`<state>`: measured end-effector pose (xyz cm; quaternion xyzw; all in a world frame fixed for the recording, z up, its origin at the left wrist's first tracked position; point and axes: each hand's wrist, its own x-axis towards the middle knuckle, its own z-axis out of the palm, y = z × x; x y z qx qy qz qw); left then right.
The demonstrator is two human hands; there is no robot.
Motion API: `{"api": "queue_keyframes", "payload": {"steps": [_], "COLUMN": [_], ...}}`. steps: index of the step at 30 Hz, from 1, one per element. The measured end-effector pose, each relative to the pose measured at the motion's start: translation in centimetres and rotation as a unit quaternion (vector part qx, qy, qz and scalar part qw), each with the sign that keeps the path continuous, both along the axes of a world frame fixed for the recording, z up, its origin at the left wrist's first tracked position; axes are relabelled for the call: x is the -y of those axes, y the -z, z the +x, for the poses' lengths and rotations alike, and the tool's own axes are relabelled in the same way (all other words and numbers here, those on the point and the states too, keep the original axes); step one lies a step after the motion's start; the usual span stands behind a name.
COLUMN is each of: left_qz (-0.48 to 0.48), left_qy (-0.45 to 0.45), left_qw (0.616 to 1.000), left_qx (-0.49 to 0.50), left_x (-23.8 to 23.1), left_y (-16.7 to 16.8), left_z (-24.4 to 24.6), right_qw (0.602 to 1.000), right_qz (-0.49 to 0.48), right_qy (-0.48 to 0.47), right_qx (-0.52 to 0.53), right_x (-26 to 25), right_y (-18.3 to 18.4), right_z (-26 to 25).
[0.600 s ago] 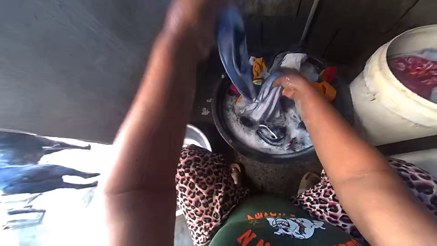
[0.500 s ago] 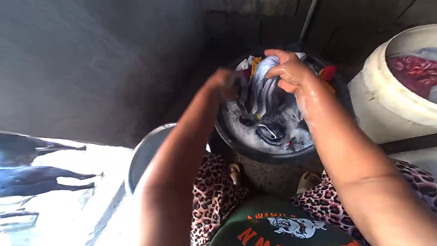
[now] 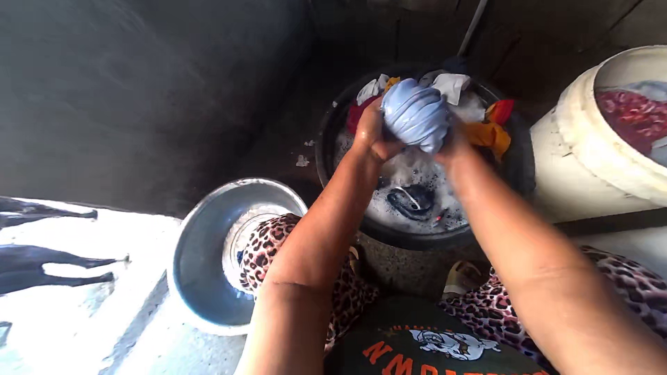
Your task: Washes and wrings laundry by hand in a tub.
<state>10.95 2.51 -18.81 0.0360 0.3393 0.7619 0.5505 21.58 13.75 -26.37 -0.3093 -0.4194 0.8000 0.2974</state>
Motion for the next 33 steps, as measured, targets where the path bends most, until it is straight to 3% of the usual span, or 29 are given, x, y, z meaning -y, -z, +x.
{"api": "queue_keyframes", "payload": {"steps": [2, 5, 7, 9, 12, 15, 17, 18, 20, 23, 25, 27, 30, 33], "left_qz": [0.01, 0.048, 0.06, 0.011, -0.095, -0.008, 0.08, 0.111, 0.123, 0.052, 0.02, 0.013, 0.023, 0.012], "left_qy": [0.007, 0.027, 0.021, 0.049, 0.158, 0.136, 0.078, 0.058, 0.034, 0.001, -0.041, -0.051, 0.014, 0.074], "left_qw": [1.0, 0.998, 0.997, 0.997, 0.981, 0.991, 0.993, 0.989, 0.979, 0.954, 0.91, 0.813, 0.623, 0.485], "left_qx": [-0.007, -0.022, -0.04, -0.062, -0.059, 0.004, -0.033, -0.072, -0.157, -0.295, -0.412, -0.58, -0.782, -0.872], "left_x": [-0.6, -0.6, -0.3, 0.4, 1.0, 1.2, 0.8, 0.6, -0.1, -0.8, -1.4, -1.6, -0.7, 1.4], "left_y": [-0.5, 1.0, 2.0, 2.7, 4.3, 5.3, 4.6, 3.8, 1.8, -1.1, -1.7, -1.4, -0.1, 2.1], "left_z": [0.9, 0.0, -1.2, -2.3, -2.9, -3.2, -4.2, -4.9, -6.1, -5.3, -3.8, -2.4, -0.3, 2.4], "right_qw": [0.99, 0.97, 0.968, 0.981, 0.983, 0.95, 0.901, 0.897, 0.938, 0.987, 0.985, 0.983, 0.978, 0.949], "right_qz": [-0.062, -0.077, -0.013, 0.052, 0.134, 0.29, 0.409, 0.418, 0.328, 0.107, 0.004, -0.051, 0.039, 0.175], "right_qy": [-0.117, -0.119, -0.061, 0.045, 0.06, -0.001, -0.047, -0.018, 0.039, -0.03, -0.075, -0.074, -0.12, -0.256], "right_qx": [-0.045, -0.196, -0.245, -0.184, -0.111, -0.114, -0.14, -0.14, -0.108, -0.118, -0.154, -0.161, -0.168, -0.048], "right_x": [0.9, 1.1, -0.5, -1.0, 0.4, 2.9, 2.8, 2.7, 2.1, 0.4, -0.3, -0.1, -1.0, -2.0], "right_y": [4.0, 2.3, -0.7, -3.8, -6.5, -7.6, -8.0, -8.1, -7.9, -5.9, -4.0, -2.4, 0.9, 1.8], "right_z": [-0.4, -1.5, -1.4, -1.5, -2.1, -2.8, -2.7, -2.7, -2.5, -2.4, -2.7, -2.8, -1.8, -0.9]}}
